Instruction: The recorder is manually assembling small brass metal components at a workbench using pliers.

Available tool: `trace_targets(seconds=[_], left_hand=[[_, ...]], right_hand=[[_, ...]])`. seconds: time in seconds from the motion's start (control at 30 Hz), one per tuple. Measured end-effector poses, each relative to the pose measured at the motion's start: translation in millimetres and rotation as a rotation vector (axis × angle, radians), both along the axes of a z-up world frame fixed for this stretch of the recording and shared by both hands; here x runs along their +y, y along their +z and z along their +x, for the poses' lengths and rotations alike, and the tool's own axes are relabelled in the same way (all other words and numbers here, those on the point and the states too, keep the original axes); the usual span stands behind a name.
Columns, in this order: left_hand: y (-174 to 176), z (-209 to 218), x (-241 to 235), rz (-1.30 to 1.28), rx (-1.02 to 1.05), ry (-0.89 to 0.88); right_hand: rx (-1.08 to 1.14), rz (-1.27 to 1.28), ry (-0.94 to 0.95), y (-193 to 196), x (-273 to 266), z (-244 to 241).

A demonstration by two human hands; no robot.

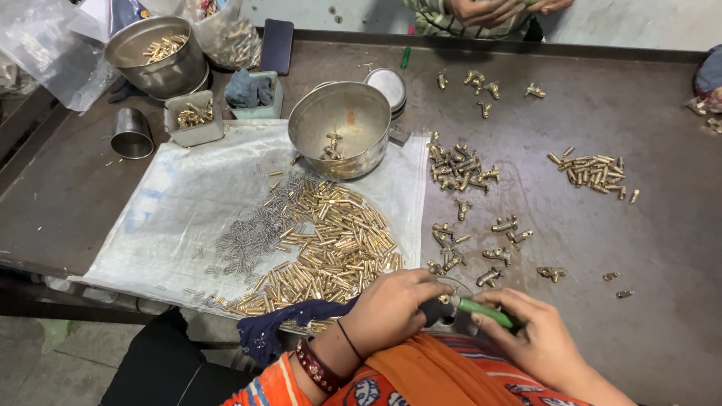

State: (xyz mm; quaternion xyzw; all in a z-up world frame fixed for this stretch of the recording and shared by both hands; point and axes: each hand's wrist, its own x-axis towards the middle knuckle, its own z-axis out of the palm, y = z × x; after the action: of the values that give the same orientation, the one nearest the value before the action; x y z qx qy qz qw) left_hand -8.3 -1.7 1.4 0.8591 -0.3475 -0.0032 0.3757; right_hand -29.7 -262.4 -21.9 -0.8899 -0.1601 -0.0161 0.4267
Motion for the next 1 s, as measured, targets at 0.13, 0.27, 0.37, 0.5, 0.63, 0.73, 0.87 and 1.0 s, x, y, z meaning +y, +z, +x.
trace_targets(seconds=[0.13, 0.27, 0.37, 0.5, 0.63, 0.73, 0.87, 1.0], left_hand=[[0, 0, 0, -0.010, 0.003, -0.009], [4, -2, 1, -0.022, -0.006, 0.005], [6, -2, 1, -0.024, -0.009, 0.010], [6, -1, 1, -0.016, 0.000, 0.015], [3, -1, 1, -0.016, -0.001, 0.015], [4, -1, 0, -0.024, 0.013, 0.017], [-4, 0, 0, -0.085, 0.104, 0.034], [-5, 1, 2, -0.200, 0.193, 0.025]], right_hand=[[0.034, 0.062, -0.006, 0, -3, -2], [-0.061, 0.110, -0.013, 0, 1, -4], [-0.107, 0.119, -0.015, -1, 1, -5], [-0.150, 0.100, -0.029, -2, 1, -6], [-0.183, 0.093, -0.030, -1, 1, -6], [-0.099, 0.072, -0.008, 6, 1, -5], [-0.119, 0.041, 0.037, 15, -2, -3], [-0.100, 0.017, 0.122, 34, -5, -5]])
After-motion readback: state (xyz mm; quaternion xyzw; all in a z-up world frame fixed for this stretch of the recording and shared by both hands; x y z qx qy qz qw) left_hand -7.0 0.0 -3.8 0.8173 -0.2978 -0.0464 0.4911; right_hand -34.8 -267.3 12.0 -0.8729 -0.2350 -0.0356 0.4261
